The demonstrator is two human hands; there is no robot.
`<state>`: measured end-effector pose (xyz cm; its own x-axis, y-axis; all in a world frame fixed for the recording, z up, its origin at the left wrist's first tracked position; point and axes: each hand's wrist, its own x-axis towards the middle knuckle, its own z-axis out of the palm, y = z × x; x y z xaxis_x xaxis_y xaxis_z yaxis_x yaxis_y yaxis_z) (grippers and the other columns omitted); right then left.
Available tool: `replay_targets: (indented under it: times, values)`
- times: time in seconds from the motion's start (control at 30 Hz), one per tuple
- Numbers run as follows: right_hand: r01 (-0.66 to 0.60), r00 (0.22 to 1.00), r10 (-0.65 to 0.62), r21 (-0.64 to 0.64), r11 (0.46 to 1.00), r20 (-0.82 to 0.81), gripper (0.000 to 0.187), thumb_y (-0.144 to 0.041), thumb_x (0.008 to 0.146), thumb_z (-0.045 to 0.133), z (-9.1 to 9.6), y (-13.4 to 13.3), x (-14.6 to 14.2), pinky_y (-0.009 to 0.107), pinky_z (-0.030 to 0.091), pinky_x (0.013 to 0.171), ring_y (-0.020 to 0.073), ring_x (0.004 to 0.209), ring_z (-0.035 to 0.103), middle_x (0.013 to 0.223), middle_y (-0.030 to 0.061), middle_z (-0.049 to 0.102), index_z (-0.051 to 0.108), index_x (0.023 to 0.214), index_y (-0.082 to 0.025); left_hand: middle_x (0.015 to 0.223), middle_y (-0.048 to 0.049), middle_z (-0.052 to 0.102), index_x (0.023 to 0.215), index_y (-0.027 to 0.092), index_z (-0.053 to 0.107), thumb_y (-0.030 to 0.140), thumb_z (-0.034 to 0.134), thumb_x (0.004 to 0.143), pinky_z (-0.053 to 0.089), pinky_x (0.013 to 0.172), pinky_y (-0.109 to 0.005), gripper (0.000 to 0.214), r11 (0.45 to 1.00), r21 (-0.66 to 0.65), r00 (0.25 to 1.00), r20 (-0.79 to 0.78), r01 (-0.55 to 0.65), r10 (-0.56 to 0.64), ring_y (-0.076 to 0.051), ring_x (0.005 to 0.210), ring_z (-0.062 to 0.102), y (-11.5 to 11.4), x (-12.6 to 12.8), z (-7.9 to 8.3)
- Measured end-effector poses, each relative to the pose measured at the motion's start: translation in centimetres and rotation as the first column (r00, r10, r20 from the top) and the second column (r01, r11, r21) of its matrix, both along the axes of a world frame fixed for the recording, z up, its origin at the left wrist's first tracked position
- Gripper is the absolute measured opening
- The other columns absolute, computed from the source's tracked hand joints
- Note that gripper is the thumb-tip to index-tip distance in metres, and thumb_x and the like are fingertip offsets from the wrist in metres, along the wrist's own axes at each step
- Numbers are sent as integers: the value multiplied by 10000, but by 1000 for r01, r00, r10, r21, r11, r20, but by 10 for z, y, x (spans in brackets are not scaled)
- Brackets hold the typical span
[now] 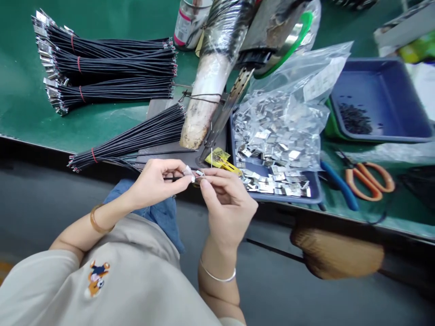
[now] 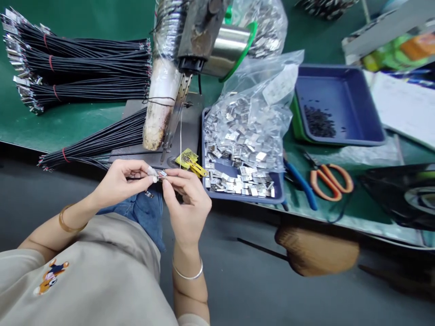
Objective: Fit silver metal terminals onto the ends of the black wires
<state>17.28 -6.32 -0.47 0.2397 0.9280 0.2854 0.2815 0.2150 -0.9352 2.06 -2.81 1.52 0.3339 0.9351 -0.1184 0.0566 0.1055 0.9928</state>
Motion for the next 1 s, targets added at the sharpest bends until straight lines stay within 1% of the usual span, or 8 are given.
replay_targets:
  times: [0.2,0.43,0.5,0.6,0.67,0.77,0.87,1.0]
  values:
    - [3,1000,-3,8,1000,-27,38,-205,832,715,0,-1,-6,253,597,665,138,796,706,887,21,730,736,805,-223,697,-13,662,754,119,687,232,637,831,372,517,-186,146,975,215,994,-82,-50,69,-72,576,481,-3,-1,-3]
    - [-24,998,23,-9,1000,-56,36,-196,833,711,-5,-2,-1,247,596,670,135,792,714,902,24,734,723,805,-216,723,-16,666,803,131,696,231,633,885,361,534,-214,144,921,389,982,-183,21,55,-83,575,471,-5,-5,-7]
    - [-46,998,46,4,999,33,52,-178,835,701,-2,-3,3,251,593,677,139,807,715,906,25,736,721,810,-218,729,-24,667,818,135,688,215,593,926,400,587,-225,164,863,496,963,-267,94,49,-100,610,516,-5,-6,-8]
    - [-43,967,33,35,998,253,95,-134,824,692,4,-6,6,289,594,761,154,869,715,928,30,737,725,827,-223,716,-41,647,790,144,642,167,452,991,443,680,-247,278,694,649,877,-478,311,55,-133,670,583,-5,-9,-9]
    - [-46,971,35,40,998,237,95,-131,824,690,5,-7,5,293,597,766,156,874,716,933,30,732,717,806,-220,744,-50,656,816,148,624,165,387,1010,449,677,-243,307,643,659,843,-537,391,37,-139,686,614,-5,-11,-9]
    - [-51,998,49,41,998,30,90,-157,838,691,0,-9,-3,264,601,708,144,837,720,935,23,724,697,768,-212,740,-31,670,874,147,621,215,431,997,436,612,-207,237,785,538,912,-403,309,-83,-111,636,605,-4,-14,-5]
    - [28,999,-30,88,996,24,72,-148,829,714,-8,-10,-11,278,606,759,144,874,718,956,18,723,713,806,-216,629,13,616,813,140,596,232,505,933,397,535,-180,176,955,218,975,-145,200,-171,-65,511,504,-2,-16,-2]
    - [98,990,-112,149,984,88,83,-151,861,698,-11,-9,-14,290,604,776,148,902,716,960,19,731,728,883,-225,583,21,585,870,113,633,289,617,836,385,516,-183,180,985,-69,982,115,160,-151,-60,488,470,4,-13,-3]
